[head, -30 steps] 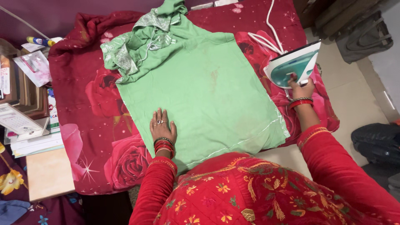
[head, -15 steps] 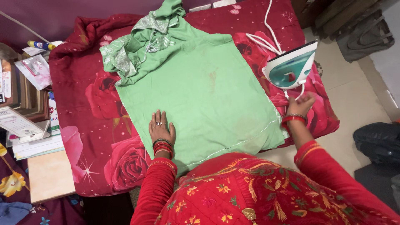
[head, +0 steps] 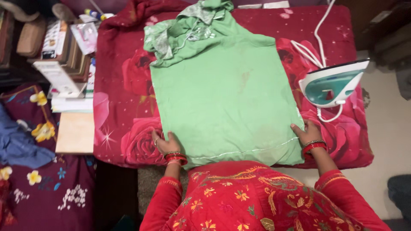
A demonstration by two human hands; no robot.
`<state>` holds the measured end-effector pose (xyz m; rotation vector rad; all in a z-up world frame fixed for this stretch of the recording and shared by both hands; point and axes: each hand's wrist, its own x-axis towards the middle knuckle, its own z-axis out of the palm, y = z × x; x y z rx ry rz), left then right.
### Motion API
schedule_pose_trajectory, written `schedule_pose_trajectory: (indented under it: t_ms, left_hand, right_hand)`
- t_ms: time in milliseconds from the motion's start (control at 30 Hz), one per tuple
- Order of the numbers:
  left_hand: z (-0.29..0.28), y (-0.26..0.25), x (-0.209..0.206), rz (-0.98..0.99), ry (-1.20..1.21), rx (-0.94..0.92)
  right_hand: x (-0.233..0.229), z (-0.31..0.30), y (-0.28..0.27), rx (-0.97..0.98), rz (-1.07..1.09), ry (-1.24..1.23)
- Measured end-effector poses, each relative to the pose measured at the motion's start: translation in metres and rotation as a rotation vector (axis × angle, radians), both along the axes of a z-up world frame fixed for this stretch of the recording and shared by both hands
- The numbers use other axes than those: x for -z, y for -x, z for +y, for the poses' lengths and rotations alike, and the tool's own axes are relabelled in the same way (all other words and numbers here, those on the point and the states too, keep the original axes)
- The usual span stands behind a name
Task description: The person irons a light green hoodie on a bed. They smooth the fabric with their hands, use a white and teal iron to press the garment, and adjust the hoodie's position to cover different areas.
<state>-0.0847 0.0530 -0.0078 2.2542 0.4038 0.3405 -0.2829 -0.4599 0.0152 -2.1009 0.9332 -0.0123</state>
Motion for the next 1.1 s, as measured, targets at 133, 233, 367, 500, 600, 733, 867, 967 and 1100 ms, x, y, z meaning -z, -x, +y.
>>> schedule_pose_trajectory:
  t_ms: [133, 233, 367, 500, 600, 733, 867, 967, 1100]
  left_hand:
    - [0.032, 0.018, 0.053, 0.146, 0.428, 0.018]
    - [0.045, 0.018, 0.077, 0.261, 0.504, 0.197]
    - [0.066, 0.019, 0.075, 0.439, 0.429, 0.178]
    - [0.075, 0.028, 0.068, 0.311, 0.543, 0.222]
    - [0.074, 0.050, 0.067, 0.164, 0.606, 0.233]
    - [0.079, 0.077, 0.047, 0.077, 0.179, 0.279]
    - [0.095, 0.122, 0.026, 0.148, 0.225, 0.296]
    - [0.116, 0.156, 0.029, 0.182, 0.251, 0.319]
    - [0.143, 0.210, 0.046, 0.258, 0.283, 0.276]
  right_hand:
    - [-0.005, -0.011, -0.011, -0.120, 0.230, -0.150]
    - [0.007, -0.024, -0.011, -0.126, 0.284, -0.289]
    - [0.020, -0.039, -0.006, -0.150, 0.170, -0.488]
    - [0.027, -0.047, 0.011, -0.157, 0.121, -0.552]
    - [0.031, -0.044, 0.038, -0.170, 0.112, -0.565]
    - [0.028, -0.029, 0.085, -0.175, 0.064, -0.457]
    - [0.023, 0.001, 0.137, -0.161, 0.212, -0.299]
    - [0.011, 0.027, 0.171, -0.220, 0.295, -0.239]
    - [0.001, 0.066, 0.218, -0.201, 0.319, -0.262]
